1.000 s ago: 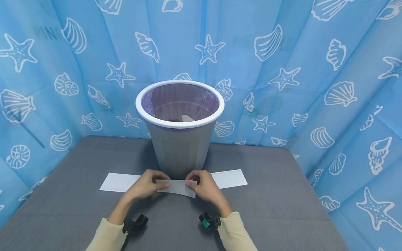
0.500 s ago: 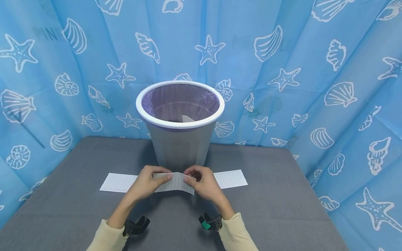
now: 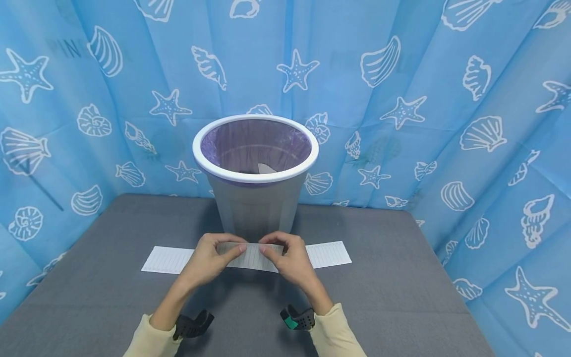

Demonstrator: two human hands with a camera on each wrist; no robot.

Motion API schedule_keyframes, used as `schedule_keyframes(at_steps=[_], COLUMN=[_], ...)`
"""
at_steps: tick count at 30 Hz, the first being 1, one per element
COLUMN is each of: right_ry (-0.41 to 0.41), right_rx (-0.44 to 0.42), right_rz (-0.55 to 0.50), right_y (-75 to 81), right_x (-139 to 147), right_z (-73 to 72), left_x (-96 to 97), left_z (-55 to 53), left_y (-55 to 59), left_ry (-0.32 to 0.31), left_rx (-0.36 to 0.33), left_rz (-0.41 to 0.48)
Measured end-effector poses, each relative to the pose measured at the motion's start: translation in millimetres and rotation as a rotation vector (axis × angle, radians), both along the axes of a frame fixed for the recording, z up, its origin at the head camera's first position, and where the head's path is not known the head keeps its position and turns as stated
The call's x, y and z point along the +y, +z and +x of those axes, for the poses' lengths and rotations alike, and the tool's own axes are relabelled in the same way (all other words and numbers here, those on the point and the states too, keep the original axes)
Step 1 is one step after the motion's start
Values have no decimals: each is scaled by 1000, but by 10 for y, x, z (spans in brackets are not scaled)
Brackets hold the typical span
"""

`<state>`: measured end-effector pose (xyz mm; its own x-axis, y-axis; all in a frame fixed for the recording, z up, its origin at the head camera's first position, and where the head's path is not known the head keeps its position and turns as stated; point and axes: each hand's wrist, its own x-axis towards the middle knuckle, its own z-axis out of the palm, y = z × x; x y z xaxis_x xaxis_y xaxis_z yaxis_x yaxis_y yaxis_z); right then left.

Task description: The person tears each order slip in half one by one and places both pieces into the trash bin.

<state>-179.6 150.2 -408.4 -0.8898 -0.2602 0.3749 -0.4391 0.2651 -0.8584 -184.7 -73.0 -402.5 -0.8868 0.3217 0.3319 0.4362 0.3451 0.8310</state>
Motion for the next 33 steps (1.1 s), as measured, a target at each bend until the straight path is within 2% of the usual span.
schedule_keyframes(at_steps=[11,21,33], right_ry=[4,15,5], right_rx=[48,72,152], right_rz=[-21,-19,8], right_y=[46,67,61], right_x=[-19,-33,-47], right_z=[36,68,73], left_x=[29,55,56], left_z=[53,70,77], left_y=[61,56,66], left_ry=[-7,-18,-47], left_rx=[46,64,31], left_rz=[34,45,88])
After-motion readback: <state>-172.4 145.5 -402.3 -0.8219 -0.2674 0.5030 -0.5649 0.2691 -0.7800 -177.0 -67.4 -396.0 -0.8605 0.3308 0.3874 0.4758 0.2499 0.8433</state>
